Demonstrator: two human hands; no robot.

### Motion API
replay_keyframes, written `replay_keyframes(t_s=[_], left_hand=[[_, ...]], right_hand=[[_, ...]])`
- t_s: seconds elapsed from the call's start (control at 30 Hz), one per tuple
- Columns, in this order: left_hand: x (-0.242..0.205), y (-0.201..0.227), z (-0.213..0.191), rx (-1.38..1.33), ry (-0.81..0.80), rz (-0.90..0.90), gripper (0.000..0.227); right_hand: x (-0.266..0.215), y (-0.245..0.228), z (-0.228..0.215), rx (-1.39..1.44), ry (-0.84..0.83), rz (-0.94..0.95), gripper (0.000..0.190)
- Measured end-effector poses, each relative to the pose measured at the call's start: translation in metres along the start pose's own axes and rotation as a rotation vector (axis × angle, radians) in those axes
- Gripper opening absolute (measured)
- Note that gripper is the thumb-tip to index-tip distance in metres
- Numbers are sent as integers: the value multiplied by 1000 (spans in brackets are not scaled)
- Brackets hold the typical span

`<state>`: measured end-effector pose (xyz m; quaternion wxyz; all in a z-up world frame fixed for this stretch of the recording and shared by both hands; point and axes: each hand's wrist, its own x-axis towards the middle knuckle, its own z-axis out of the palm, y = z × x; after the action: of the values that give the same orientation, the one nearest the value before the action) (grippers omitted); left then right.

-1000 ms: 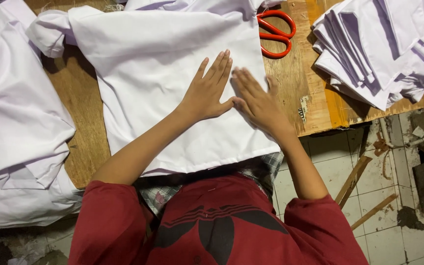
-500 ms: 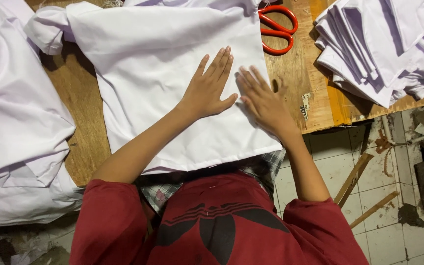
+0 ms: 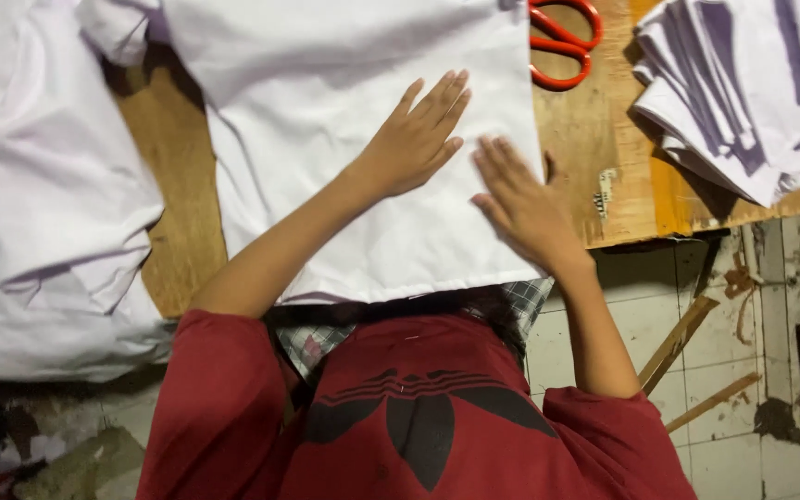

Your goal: The person uses red-handled scissors to cut a tag from a white shirt on a wooden table. They then smooth the shirt, fold the sleeves inward, and fold the body of the shirt into a compact rectangle. The person repeats this folding process with another white shirt, ensuring the collar and edges are aligned.

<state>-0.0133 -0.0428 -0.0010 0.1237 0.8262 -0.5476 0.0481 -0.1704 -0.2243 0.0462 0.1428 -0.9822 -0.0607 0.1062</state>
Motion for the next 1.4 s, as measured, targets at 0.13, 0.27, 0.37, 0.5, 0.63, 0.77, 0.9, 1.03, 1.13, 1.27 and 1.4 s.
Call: replay_keyframes(t_s=[0.13, 0.27, 0.37, 0.5, 0.63, 0.77, 0.9, 1.03, 1.13, 1.27, 1.4], left_hand=[[-36, -14, -24, 184, 65, 119, 51], [-97, -7, -60, 240, -29, -50, 59], [-141, 8, -73, 118, -92, -297, 65], [-185, 21, -73, 107, -80, -464, 67], [-225, 23, -70, 102, -46, -416, 65], [-254, 33, -80, 53, 17, -430, 64], [-271, 44, -89, -12, 282, -562, 48], [-299, 57, -72, -89, 397, -626, 38], [-310, 69, -67, -171, 428, -651, 39], [-309, 78, -76, -245, 486, -579, 44], [-305, 78, -76, -232, 644, -569, 24]], right_hand=[[-17, 11, -22, -101, -105, 186, 63], [-25, 35, -12, -142, 166, 141, 53], [-14, 61, 42, -203, 371, -81, 47], [15, -45, 40, -79, 186, -359, 67], [15, -48, 21, -68, 87, -283, 67], [7, -37, 9, -30, 80, -168, 61], [12, -41, 23, -78, 239, -255, 45], [34, -99, 42, -11, 197, -497, 46], [47, -159, 56, 89, 171, -606, 50], [56, -201, 66, -16, 132, -695, 55], [62, -201, 78, -94, 138, -674, 58]])
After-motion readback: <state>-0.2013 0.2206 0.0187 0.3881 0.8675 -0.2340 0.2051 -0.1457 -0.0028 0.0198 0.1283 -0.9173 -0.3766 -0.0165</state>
